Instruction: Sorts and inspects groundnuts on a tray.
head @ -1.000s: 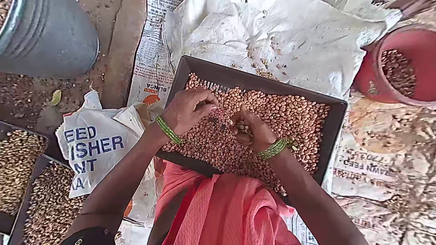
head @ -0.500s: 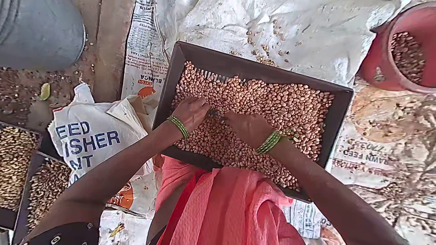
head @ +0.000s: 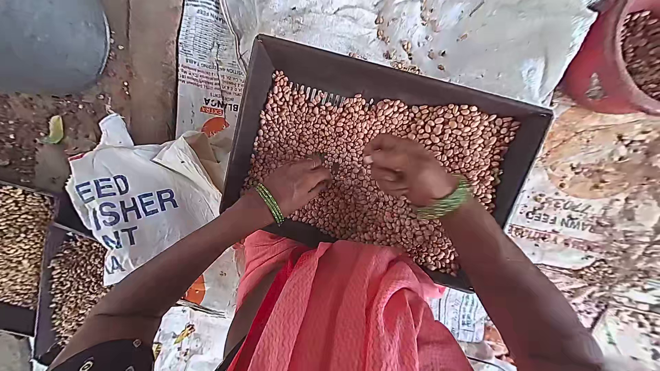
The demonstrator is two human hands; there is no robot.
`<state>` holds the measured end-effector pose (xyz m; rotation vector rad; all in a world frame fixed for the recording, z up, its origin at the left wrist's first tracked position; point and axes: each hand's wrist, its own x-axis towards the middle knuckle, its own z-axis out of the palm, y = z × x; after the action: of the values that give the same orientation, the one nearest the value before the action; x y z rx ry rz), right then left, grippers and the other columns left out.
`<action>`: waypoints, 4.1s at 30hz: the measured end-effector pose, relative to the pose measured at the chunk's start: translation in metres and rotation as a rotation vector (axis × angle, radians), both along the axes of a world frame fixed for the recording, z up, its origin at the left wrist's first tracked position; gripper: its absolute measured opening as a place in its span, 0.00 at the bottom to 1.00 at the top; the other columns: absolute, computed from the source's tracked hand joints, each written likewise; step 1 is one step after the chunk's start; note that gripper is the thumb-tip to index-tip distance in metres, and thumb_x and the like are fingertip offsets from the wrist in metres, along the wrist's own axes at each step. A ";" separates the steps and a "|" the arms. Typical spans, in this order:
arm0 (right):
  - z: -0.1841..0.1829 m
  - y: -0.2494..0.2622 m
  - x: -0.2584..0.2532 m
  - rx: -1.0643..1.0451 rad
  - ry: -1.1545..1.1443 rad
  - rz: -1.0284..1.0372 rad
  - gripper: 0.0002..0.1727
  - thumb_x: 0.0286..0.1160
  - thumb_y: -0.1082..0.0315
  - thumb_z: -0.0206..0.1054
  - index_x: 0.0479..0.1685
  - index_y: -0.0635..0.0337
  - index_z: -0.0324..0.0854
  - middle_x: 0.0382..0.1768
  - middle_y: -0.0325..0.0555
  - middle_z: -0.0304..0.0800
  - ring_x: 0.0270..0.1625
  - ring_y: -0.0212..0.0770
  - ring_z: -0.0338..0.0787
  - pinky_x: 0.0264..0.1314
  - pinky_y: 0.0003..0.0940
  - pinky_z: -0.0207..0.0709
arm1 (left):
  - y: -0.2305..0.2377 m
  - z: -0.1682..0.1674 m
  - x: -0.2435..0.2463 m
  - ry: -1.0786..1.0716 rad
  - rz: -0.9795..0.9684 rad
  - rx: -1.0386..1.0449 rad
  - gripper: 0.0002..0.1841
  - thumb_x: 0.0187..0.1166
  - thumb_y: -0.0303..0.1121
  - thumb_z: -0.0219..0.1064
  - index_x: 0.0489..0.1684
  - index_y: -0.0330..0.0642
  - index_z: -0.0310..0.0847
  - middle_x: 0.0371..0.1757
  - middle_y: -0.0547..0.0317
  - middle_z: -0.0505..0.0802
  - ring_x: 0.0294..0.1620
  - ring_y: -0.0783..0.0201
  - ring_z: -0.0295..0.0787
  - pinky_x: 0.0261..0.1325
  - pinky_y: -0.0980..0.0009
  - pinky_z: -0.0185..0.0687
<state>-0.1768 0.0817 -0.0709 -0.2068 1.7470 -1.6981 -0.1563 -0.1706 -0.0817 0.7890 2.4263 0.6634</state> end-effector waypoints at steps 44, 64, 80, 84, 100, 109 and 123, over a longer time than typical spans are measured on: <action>0.005 -0.039 0.012 1.009 0.433 0.481 0.17 0.93 0.67 0.50 0.70 0.63 0.76 0.43 0.65 0.92 0.44 0.70 0.93 0.44 0.67 0.83 | -0.024 0.021 0.004 0.013 0.308 -0.139 0.09 0.81 0.29 0.67 0.50 0.33 0.88 0.51 0.37 0.93 0.50 0.39 0.92 0.56 0.38 0.85; 0.011 0.027 0.028 0.049 -0.040 -0.375 0.27 0.95 0.56 0.45 0.15 0.45 0.66 0.10 0.25 0.65 0.09 0.20 0.58 0.11 0.16 0.52 | 0.050 -0.008 -0.002 0.025 -0.048 -0.107 0.14 0.88 0.35 0.62 0.53 0.34 0.89 0.55 0.37 0.90 0.58 0.39 0.90 0.61 0.45 0.85; 0.027 -0.025 0.035 1.138 0.388 0.532 0.16 0.87 0.78 0.53 0.68 0.64 0.77 0.51 0.60 0.90 0.49 0.62 0.93 0.42 0.55 0.85 | 0.073 0.006 0.005 0.038 -0.074 -0.506 0.16 0.80 0.34 0.71 0.56 0.27 0.85 0.58 0.30 0.88 0.60 0.30 0.88 0.56 0.35 0.83; 0.023 -0.001 0.026 0.965 0.347 0.373 0.16 0.89 0.69 0.55 0.70 0.58 0.77 0.51 0.59 0.92 0.53 0.61 0.93 0.50 0.60 0.84 | 0.065 -0.002 0.003 0.063 -0.020 -0.443 0.20 0.74 0.38 0.76 0.56 0.30 0.86 0.60 0.30 0.89 0.61 0.30 0.88 0.53 0.32 0.82; 0.020 0.047 0.054 -0.304 -0.263 -0.551 0.31 0.96 0.51 0.37 0.15 0.44 0.68 0.13 0.26 0.70 0.10 0.20 0.62 0.10 0.13 0.56 | 0.075 -0.003 0.004 0.086 -0.078 0.283 0.11 0.82 0.33 0.67 0.53 0.40 0.91 0.53 0.43 0.92 0.55 0.46 0.92 0.59 0.49 0.87; 0.006 0.038 0.040 0.647 0.475 -0.185 0.22 0.92 0.54 0.54 0.36 0.58 0.87 0.22 0.40 0.84 0.24 0.37 0.83 0.29 0.39 0.76 | 0.013 -0.011 0.016 0.224 -0.280 0.006 0.13 0.76 0.21 0.66 0.51 0.47 0.93 0.64 0.44 0.90 0.73 0.37 0.80 0.67 0.34 0.74; 0.006 0.000 0.010 0.981 0.426 0.140 0.17 0.91 0.62 0.56 0.62 0.65 0.80 0.40 0.63 0.92 0.40 0.65 0.93 0.43 0.64 0.83 | -0.040 0.018 -0.009 0.304 0.258 0.089 0.15 0.86 0.32 0.55 0.57 0.44 0.90 0.69 0.48 0.89 0.72 0.45 0.83 0.75 0.45 0.74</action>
<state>-0.1669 0.0819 -0.0645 -0.2355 2.5904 -0.5695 -0.1648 -0.2105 -0.0636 0.6550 2.8249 0.8030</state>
